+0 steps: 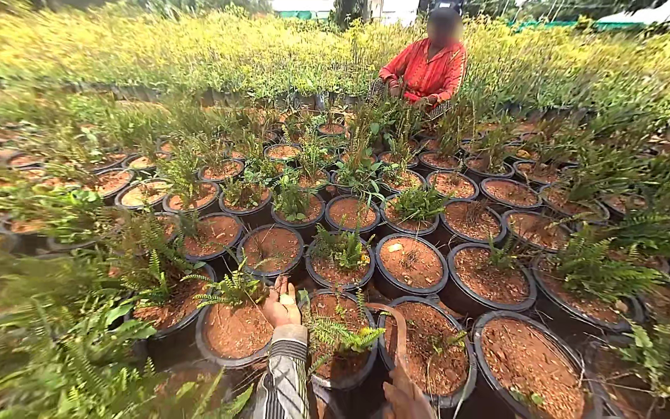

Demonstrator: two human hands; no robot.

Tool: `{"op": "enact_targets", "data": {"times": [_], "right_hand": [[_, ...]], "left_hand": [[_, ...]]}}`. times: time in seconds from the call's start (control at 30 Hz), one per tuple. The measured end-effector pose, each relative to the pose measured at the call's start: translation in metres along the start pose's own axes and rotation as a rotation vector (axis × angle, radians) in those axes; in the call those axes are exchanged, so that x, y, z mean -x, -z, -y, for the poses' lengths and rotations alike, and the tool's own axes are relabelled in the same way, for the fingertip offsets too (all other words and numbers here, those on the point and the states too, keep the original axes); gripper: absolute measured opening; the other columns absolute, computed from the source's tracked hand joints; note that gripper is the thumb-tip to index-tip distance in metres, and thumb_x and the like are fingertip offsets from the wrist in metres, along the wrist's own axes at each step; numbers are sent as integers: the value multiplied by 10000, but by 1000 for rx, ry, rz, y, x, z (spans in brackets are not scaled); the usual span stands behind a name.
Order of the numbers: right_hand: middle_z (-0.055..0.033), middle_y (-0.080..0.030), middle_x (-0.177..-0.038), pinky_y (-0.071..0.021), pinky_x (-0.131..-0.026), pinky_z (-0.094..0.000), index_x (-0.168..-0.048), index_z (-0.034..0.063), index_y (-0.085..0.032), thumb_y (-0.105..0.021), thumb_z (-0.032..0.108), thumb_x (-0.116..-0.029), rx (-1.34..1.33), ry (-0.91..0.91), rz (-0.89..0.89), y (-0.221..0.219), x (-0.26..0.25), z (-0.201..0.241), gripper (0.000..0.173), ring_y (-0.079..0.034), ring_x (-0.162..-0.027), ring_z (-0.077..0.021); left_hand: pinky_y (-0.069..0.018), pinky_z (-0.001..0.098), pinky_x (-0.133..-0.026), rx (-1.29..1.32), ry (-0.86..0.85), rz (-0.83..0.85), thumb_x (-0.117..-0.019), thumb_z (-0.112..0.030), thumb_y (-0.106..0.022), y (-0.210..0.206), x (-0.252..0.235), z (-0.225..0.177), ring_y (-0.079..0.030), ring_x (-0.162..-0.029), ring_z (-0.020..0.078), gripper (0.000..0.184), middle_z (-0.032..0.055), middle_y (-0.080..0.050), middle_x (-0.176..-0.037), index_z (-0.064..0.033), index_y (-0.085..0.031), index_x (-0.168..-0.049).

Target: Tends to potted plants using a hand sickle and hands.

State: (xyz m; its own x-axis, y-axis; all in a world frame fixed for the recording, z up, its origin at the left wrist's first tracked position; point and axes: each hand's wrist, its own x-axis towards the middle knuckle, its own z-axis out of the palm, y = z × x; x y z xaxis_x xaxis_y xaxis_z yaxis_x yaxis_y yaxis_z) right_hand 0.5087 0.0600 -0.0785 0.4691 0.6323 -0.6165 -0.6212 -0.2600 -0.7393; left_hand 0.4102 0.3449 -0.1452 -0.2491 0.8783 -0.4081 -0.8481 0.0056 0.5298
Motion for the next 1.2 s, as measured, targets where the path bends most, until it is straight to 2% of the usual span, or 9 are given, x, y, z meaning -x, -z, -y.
{"op": "enact_targets", "data": {"times": [0.1, 0.17, 0.27, 0.37, 0.43, 0.53, 0.8, 1.1, 1.2], "right_hand": [[4, -502, -625, -475, -428, -259, -1186, 59, -462, -511, 118, -1042, -11, 2, -71, -4, 2, 4, 163, -497, -450, -91], [-14, -495, -606, -470, -420, -268, -1243, 60, -423, -541, 86, -1027, 68, 72, -129, -12, 4, 5, 248, -497, -436, -103], [-92, -571, -827, -506, -460, -320, -1500, 8, -323, -633, 77, -946, 385, 360, -123, -9, 6, 3, 639, -543, -504, -137], [-229, -621, -1198, -587, -679, -420, -1507, -58, -383, -668, 213, -946, 728, 685, -41, -10, 13, 25, 685, -654, -761, -215], [-202, -669, -1197, -594, -798, -450, -1458, -30, -484, -658, 337, -961, 951, 832, 26, -19, 11, 47, 642, -699, -895, -224], [-155, -719, -1216, -551, -929, -583, -1421, 94, -597, -612, 513, -937, 1380, 908, 69, -44, -12, 80, 640, -709, -1090, -325], [-146, -621, -1402, -533, -922, -605, -1546, 188, -456, -519, 397, -1022, 2070, 625, -13, -127, -72, 88, 567, -677, -1147, -378], [-183, -661, -1335, -506, -988, -609, -1532, 168, -470, -552, 383, -1024, 1731, 577, -187, -77, -127, 85, 559, -656, -1202, -384], [-206, -647, -1340, -452, -1087, -562, -1448, 61, -546, -629, 303, -1010, 1401, 586, -172, -66, -134, 74, 507, -618, -1258, -352]], "left_hand": [[-551, 440, -865, -597, -173, 39, -1081, -36, -424, 17, 10, 4, -640, -975, 286, 256, 264, -622, -1142, 123, -529, -1253], [-512, 536, -963, -982, -189, 107, -1068, -104, -512, 19, 28, 0, -642, -1080, 358, 260, 275, -649, -1179, 69, -626, -1225], [-495, 538, -1050, -1345, -161, 269, -1083, -194, -507, 22, 57, -3, -662, -1178, 355, 321, 238, -690, -1223, 3, -640, -1299], [-479, 497, -1101, -1632, -87, 520, -1099, -214, -438, 14, 77, -7, -638, -1254, 319, 362, 191, -675, -1304, -36, -611, -1362], [-422, 478, -1159, -1748, 14, 558, -1114, -204, -391, 1, 88, -14, -572, -1349, 298, 399, 171, -618, -1415, -63, -544, -1453], [-473, 501, -1086, -1781, -183, 474, -1099, -243, -436, 12, 78, 5, -640, -1255, 325, 370, 199, -676, -1313, -44, -624, -1349], [-510, 530, -1059, -1689, -40, 571, -1098, -267, -392, 17, 69, 4, -645, -1250, 324, 411, 166, -674, -1322, -120, -571, -1438], [-503, 524, -1068, -1631, 12, 562, -1103, -264, -390, 17, 65, 10, -643, -1251, 320, 400, 170, -674, -1317, -117, -588, -1417], [-510, 519, -1057, -1618, -13, 543, -1095, -257, -407, 18, 65, 12, -652, -1235, 317, 383, 166, -687, -1291, -108, -617, -1379]]}}
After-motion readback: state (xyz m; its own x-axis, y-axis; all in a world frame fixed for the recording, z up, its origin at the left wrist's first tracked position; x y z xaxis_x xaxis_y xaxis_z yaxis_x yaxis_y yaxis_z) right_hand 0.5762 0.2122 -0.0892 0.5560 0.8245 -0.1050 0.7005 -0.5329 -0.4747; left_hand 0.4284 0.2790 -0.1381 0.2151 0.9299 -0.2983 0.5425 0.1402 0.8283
